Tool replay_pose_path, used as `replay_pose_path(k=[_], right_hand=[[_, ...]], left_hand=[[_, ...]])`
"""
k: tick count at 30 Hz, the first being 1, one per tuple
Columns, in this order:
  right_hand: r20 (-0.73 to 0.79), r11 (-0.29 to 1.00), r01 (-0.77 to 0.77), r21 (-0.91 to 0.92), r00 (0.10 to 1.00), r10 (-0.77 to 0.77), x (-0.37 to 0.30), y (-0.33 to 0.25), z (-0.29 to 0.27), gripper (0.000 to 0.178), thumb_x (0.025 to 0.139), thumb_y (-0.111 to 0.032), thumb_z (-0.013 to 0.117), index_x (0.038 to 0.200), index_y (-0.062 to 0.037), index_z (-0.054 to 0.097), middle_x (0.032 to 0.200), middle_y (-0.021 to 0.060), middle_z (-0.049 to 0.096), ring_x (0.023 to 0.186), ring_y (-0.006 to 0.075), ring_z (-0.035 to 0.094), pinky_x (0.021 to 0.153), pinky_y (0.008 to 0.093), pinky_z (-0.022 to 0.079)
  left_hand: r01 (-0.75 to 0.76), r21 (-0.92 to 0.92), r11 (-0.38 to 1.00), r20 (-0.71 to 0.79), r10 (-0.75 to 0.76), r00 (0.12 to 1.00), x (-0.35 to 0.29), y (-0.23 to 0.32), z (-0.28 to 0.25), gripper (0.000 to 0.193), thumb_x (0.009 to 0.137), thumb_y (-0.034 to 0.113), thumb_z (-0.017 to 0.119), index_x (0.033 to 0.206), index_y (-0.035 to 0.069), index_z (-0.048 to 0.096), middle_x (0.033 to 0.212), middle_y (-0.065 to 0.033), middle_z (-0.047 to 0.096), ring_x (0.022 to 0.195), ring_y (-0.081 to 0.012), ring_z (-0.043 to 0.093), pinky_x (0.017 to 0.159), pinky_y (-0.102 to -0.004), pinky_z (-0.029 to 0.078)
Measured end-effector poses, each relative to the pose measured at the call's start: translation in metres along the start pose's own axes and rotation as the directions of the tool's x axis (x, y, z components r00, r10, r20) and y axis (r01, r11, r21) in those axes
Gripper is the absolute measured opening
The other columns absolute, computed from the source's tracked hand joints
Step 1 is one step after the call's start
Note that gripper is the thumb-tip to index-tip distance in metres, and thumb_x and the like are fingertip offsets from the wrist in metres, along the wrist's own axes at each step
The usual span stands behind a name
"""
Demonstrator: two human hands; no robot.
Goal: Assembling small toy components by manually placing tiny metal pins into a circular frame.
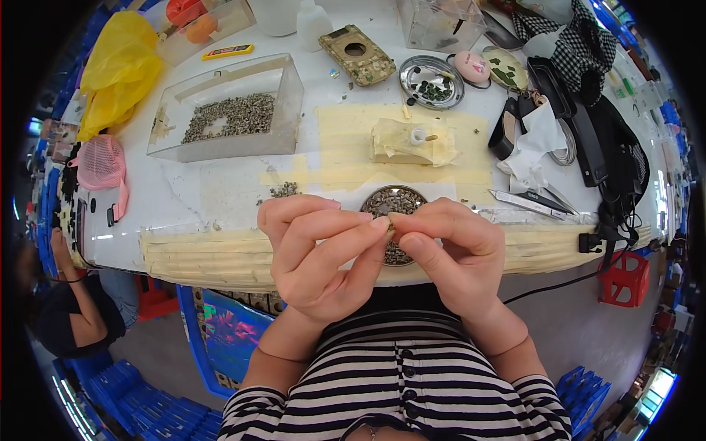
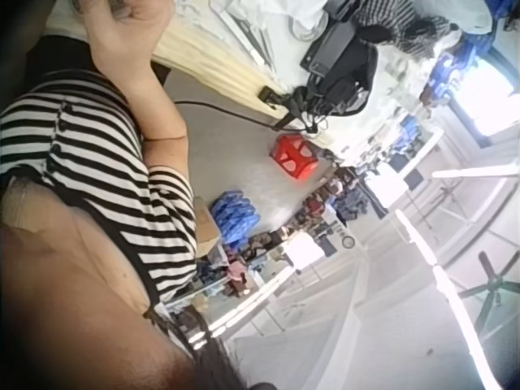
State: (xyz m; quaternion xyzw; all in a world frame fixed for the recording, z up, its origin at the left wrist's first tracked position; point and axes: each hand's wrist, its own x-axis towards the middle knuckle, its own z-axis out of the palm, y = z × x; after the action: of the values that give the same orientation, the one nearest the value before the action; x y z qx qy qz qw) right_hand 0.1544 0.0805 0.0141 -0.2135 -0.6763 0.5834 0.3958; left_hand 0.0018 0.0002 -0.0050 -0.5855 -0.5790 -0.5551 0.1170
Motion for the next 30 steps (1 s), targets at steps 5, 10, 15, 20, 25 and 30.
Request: replay_pose_path(k=[5, 10, 15, 20, 25, 30], right_hand=[[0.11, 0.899, -0.272, 0.342, 0.962, 0.249, 0.001, -0.004, -0.005, 0.018, 0.089, 0.001, 0.072, 0.107, 0.004, 0.073, 0.095, 0.008, 0.072, 0.087, 0.0107, 0.067, 0.077, 0.0225, 0.054], [0.127, 0.854, -0.312, 0.417, 0.95, 0.286, 0.003, -0.006, -0.006, 0.016, 0.09, 0.001, 0.072, 0.105, 0.0041, 0.07, 0.092, 0.0056, 0.071, 0.086, 0.0095, 0.067, 0.078, 0.0228, 0.054], [-0.034, 0.998, -0.049, 0.03, 0.998, 0.05, 0.002, -0.003, -0.002, 0.015, 0.084, 0.001, 0.076, 0.099, 0.0007, 0.073, 0.086, 0.007, 0.071, 0.075, 0.0129, 0.066, 0.067, 0.0242, 0.053], [-0.009, 0.767, 0.397, -0.504, 0.886, -0.464, 0.002, 0.003, 0.007, 0.029, 0.069, 0.003, 0.08, 0.098, -0.003, 0.076, 0.084, 0.0091, 0.069, 0.069, 0.0201, 0.066, 0.058, 0.0268, 0.051], [0.119, 0.598, 0.506, -0.621, 0.815, -0.566, 0.004, 0.007, 0.003, 0.037, 0.065, 0.002, 0.08, 0.102, -0.003, 0.076, 0.085, 0.0074, 0.069, 0.071, 0.0191, 0.066, 0.059, 0.0272, 0.052], [0.048, 0.745, 0.409, -0.528, 0.89, -0.454, 0.001, 0.004, 0.006, 0.033, 0.071, 0.003, 0.078, 0.104, -0.0012, 0.076, 0.088, 0.0095, 0.07, 0.073, 0.0194, 0.068, 0.06, 0.0275, 0.053]], left_hand=[[-0.026, 0.004, 1.0, 0.091, 0.026, 0.995, 0.002, 0.007, -0.007, 0.027, 0.069, 0.003, 0.084, 0.092, 0.015, 0.074, 0.092, 0.0009, 0.067, 0.092, -0.025, 0.054, 0.081, -0.0354, 0.045], [-0.062, -0.012, 0.998, 0.039, 0.063, 0.997, 0.001, 0.001, -0.002, 0.032, 0.065, 0.013, 0.084, 0.096, 0.018, 0.078, 0.093, 0.0066, 0.069, 0.087, -0.0196, 0.055, 0.079, -0.0343, 0.037], [-0.033, 0.037, 0.999, 0.021, 0.033, 0.999, 0.001, 0.003, 0.001, 0.028, 0.066, 0.013, 0.084, 0.092, 0.018, 0.077, 0.091, 0.0071, 0.069, 0.086, -0.0187, 0.057, 0.082, -0.0349, 0.035], [0.011, 0.079, 0.997, 0.085, -0.017, 0.996, 0.005, 0.009, -0.001, 0.022, 0.07, 0.002, 0.08, 0.089, 0.009, 0.072, 0.09, -0.0015, 0.068, 0.092, -0.026, 0.055, 0.083, -0.0361, 0.045], [0.034, 0.095, 0.995, 0.087, -0.042, 0.995, 0.003, 0.007, -0.001, 0.02, 0.071, 0.001, 0.079, 0.088, 0.007, 0.071, 0.089, -0.0025, 0.068, 0.092, -0.0265, 0.056, 0.085, -0.0366, 0.045], [0.037, 0.075, 0.997, 0.089, -0.043, 0.995, 0.004, 0.007, -0.001, 0.022, 0.071, -0.002, 0.078, 0.09, 0.007, 0.071, 0.09, -0.0027, 0.068, 0.093, -0.0265, 0.055, 0.084, -0.0361, 0.045]])
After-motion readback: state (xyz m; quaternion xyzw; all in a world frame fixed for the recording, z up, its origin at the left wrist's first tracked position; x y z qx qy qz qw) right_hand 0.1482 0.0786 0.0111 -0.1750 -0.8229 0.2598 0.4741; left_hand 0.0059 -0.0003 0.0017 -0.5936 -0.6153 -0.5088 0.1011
